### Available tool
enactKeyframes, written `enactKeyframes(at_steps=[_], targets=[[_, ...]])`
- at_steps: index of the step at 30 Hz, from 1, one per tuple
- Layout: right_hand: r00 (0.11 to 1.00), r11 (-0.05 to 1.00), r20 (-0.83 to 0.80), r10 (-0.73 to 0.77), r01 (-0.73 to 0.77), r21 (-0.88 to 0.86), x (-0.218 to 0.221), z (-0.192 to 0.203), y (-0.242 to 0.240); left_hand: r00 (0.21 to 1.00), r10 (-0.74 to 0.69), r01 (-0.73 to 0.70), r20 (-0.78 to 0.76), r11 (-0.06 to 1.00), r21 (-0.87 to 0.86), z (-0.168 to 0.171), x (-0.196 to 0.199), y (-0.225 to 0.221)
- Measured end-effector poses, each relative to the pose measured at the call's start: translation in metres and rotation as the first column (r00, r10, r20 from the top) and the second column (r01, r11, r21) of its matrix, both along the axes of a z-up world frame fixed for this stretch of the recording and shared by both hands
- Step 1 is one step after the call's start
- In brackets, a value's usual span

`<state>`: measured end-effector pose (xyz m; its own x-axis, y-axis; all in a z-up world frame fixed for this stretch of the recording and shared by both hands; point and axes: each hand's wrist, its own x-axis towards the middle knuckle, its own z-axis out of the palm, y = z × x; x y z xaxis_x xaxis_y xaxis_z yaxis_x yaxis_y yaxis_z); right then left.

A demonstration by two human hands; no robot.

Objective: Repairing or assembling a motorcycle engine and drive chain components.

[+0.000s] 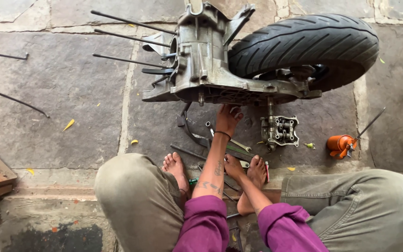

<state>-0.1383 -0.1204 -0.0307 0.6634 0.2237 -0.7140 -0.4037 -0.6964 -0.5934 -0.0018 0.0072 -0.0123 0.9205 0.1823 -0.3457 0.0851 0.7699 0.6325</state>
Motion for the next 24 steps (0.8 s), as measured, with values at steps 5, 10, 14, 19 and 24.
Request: enactKeyframes(at_steps=[5,10,14,19,24], targets=[[1.0,0.998,0.025,0.003,-0.005,0.066,-0.001,-0.011,-0.006,0.982,0.187,-0.173,0.01,0.93,-0.325,-0.041,0.012,-0.01],[0.993,0.997,0.108,0.047,-0.053,0.054,-0.007,-0.077,-0.021,0.993,0.107,-0.113,0.057,0.988,0.105,-0.066,0.018,-0.018],[0.957,0.995,0.28,0.081,-0.096,0.038,-0.014,-0.143,-0.028,0.996,0.013,-0.083,0.092,0.583,0.808,-0.159,0.052,-0.012],[0.975,0.982,0.214,-0.051,0.01,0.187,-0.021,-0.17,-0.017,0.983,-0.118,0.088,0.14,0.975,0.202,-0.098,0.009,0.0],[0.966,0.966,0.201,-0.165,0.117,0.229,-0.021,-0.093,0.007,0.982,0.024,0.045,0.185,0.932,-0.359,-0.102,0.029,0.004]])
